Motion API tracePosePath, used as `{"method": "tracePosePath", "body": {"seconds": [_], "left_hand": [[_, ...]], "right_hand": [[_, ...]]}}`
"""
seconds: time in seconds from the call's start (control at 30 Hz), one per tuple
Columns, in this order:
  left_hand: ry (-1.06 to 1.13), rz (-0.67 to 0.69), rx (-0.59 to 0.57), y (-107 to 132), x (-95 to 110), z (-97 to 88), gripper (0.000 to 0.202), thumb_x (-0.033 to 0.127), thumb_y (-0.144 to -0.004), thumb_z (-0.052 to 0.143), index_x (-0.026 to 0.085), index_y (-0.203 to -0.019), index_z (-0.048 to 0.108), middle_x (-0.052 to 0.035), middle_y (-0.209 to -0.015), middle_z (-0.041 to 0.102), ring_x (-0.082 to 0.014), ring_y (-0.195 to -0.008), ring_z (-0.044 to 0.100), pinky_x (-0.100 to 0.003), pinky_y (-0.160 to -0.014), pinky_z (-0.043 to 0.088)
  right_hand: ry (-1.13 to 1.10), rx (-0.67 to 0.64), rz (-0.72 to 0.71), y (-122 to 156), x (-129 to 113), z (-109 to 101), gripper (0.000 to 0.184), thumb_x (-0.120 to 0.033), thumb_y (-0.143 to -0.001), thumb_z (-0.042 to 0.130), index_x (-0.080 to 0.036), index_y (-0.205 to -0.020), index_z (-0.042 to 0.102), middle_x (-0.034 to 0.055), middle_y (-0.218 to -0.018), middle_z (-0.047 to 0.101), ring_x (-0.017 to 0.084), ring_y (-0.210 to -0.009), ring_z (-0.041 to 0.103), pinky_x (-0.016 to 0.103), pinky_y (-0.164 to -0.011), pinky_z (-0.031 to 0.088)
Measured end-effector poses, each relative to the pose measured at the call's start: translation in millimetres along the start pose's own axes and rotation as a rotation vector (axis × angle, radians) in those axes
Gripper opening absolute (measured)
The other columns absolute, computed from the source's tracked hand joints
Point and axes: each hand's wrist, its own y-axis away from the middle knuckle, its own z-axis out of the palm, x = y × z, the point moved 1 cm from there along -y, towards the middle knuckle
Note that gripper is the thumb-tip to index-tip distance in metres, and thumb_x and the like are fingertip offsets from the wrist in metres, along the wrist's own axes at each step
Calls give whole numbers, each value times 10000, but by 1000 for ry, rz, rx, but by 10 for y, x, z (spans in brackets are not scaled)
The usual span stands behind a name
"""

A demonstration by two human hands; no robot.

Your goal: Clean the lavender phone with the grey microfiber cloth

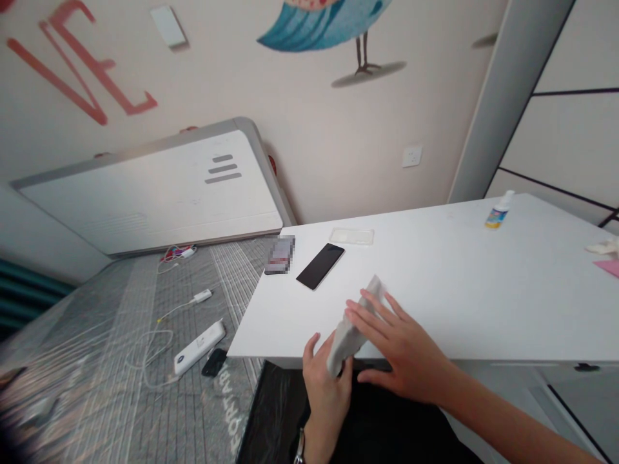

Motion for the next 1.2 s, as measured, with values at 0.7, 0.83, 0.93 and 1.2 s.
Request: {"method": "tracePosePath", "body": {"seconds": [0.7,0.83,0.93,1.2], "left_hand": [[-14,-24,18,-12,21,-1,328,107,-946,533,236,-1219,658,-48,-1135,787,-211,-1029,757,-460,-1054,470],[-11,1,38,-12,20,-3,339,102,-923,558,236,-1215,667,-46,-1149,785,-217,-1028,760,-468,-1060,474],[-25,-22,36,-10,13,-2,318,114,-943,565,232,-1219,668,-52,-1142,787,-210,-1017,763,-456,-1058,479],[-15,10,43,15,-20,22,275,125,-952,539,231,-1175,660,-39,-1135,787,-203,-1036,758,-459,-1062,460]], "right_hand": [[-7,58,110,-48,40,-19,884,-716,-966,504,-274,-1672,208,68,-1670,361,463,-1589,105,770,-1160,277],[-54,-20,-8,-68,2,-10,997,-814,-905,497,-253,-1674,200,75,-1679,345,435,-1590,150,727,-1183,299],[-16,39,84,-75,30,-26,872,-727,-960,502,-284,-1664,240,62,-1665,376,450,-1589,135,760,-1173,272],[23,63,66,-79,25,-47,869,-733,-963,494,-262,-1659,271,82,-1658,389,453,-1585,152,738,-1182,272]]}}
